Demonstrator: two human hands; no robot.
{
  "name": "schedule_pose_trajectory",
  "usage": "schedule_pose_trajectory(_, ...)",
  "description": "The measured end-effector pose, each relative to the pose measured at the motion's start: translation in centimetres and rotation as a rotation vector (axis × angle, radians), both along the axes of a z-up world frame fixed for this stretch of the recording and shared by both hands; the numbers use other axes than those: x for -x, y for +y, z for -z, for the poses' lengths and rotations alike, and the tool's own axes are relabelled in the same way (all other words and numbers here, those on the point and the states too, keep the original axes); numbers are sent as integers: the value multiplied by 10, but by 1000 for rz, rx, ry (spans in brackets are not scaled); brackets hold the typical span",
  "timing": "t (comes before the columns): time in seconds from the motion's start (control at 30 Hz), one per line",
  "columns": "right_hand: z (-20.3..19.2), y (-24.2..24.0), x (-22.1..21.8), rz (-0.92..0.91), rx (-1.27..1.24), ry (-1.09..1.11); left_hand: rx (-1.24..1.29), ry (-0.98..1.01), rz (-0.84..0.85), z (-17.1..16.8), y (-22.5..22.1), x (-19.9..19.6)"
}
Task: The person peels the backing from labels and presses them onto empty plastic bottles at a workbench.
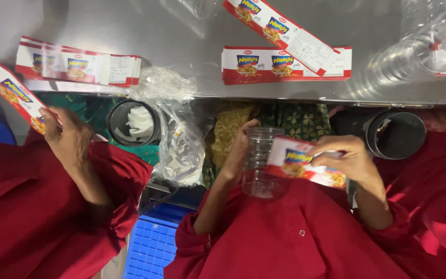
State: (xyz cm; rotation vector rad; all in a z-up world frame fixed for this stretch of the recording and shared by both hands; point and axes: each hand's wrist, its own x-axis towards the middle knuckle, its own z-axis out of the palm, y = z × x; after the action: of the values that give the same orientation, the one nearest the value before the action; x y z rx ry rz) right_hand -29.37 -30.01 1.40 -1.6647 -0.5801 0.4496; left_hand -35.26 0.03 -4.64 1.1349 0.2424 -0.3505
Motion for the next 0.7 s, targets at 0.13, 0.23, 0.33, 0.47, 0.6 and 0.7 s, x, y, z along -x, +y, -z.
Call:
schedule_pose_trajectory(0.13, -13, 36, 6, -156, 22, -13, 248, -141, 77, -10, 12, 11)
schedule_pose_trajectory(0.23, -22, 52, 8, -206, 133, 61, 151, -231, 139, -13, 17, 14)
schedule_pose_trajectory(0.33, -27, 62, 8, -202, 196, 50, 109, -292, 139, -17, 18, 14)
schedule_pose_trajectory(0.47, -28, 66, 7, -181, 240, 45, 138, -226, 180, -25, 19, 13)
schedule_pose_trajectory(0.6, -26, 68, 6, -181, 282, 28, 57, -262, 197, -28, 21, 11)
schedule_pose_trajectory(0.7, -26, 67, 6, -179, 277, 41, 57, -253, 203, -31, 21, 12)
